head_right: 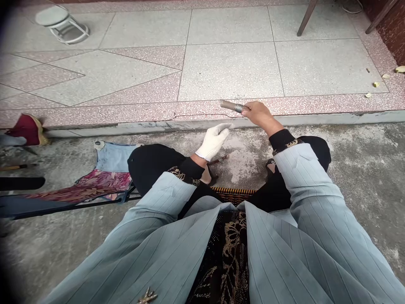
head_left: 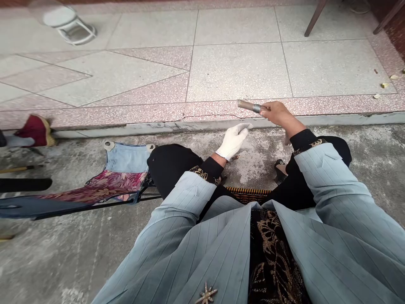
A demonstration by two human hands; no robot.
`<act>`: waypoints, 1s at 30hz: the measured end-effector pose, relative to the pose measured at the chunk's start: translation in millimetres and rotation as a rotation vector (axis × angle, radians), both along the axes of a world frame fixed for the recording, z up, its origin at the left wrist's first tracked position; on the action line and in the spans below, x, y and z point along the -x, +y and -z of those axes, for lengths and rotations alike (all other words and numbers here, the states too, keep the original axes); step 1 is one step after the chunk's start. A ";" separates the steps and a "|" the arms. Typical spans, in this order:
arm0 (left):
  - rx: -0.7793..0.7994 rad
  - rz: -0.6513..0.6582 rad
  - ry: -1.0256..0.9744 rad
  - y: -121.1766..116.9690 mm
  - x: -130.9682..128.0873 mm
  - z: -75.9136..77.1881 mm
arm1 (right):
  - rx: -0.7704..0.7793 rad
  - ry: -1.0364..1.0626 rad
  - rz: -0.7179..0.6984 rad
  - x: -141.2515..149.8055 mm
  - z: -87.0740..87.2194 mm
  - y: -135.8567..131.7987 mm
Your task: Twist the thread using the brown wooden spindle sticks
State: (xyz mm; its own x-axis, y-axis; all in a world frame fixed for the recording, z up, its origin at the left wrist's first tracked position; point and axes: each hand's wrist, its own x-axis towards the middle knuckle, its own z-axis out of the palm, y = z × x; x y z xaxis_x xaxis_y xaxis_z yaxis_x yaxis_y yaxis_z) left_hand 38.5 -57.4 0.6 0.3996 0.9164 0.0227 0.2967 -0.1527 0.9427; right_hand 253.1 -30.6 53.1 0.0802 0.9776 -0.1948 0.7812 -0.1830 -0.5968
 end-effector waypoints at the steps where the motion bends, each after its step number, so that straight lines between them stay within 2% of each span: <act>1: -0.013 0.023 0.023 -0.5 0.7 -1.3 | 0.017 -0.105 -0.045 1.4 -1.2 -0.7; 5: 0.019 0.139 0.061 -3.0 3.5 -7.3 | 0.169 -0.354 -0.256 4.4 -3.1 -3.0; 9: 0.131 0.346 0.122 -3.4 7.2 -14.5 | 0.413 -0.393 -0.466 -0.5 1.9 -5.1; 11: 0.137 0.434 0.165 -0.6 10.0 -16.4 | 0.596 -0.326 -0.548 -5.3 3.0 -6.7; 13: 0.122 0.446 0.178 3.9 13.1 -15.7 | 0.740 -0.204 -0.631 -10.5 0.6 -8.6; 15: 0.149 0.409 0.137 8.6 15.7 -12.6 | 0.762 -0.027 -0.718 -15.4 -5.5 -10.6; 17: 0.236 0.369 0.041 12.0 16.9 -7.9 | 0.671 0.168 -0.766 -19.2 -13.4 -12.6; 19: 0.339 0.311 -0.110 13.1 16.5 -2.4 | 0.515 0.354 -0.723 -21.4 -20.1 -14.5; 21: 0.411 0.237 -0.295 12.4 14.9 2.8 | 0.356 0.517 -0.599 -21.6 -23.4 -15.9; 24: 0.418 0.098 -0.502 10.4 12.2 8.3 | 0.184 0.696 -0.394 -18.3 -22.1 -16.5; 26: 0.394 0.022 -0.519 9.2 10.8 10.0 | 0.114 0.772 -0.277 -14.6 -19.4 -15.6; 30: 0.265 -0.091 -0.389 5.3 8.5 9.1 | 0.031 0.800 -0.036 -7.9 -14.1 -10.6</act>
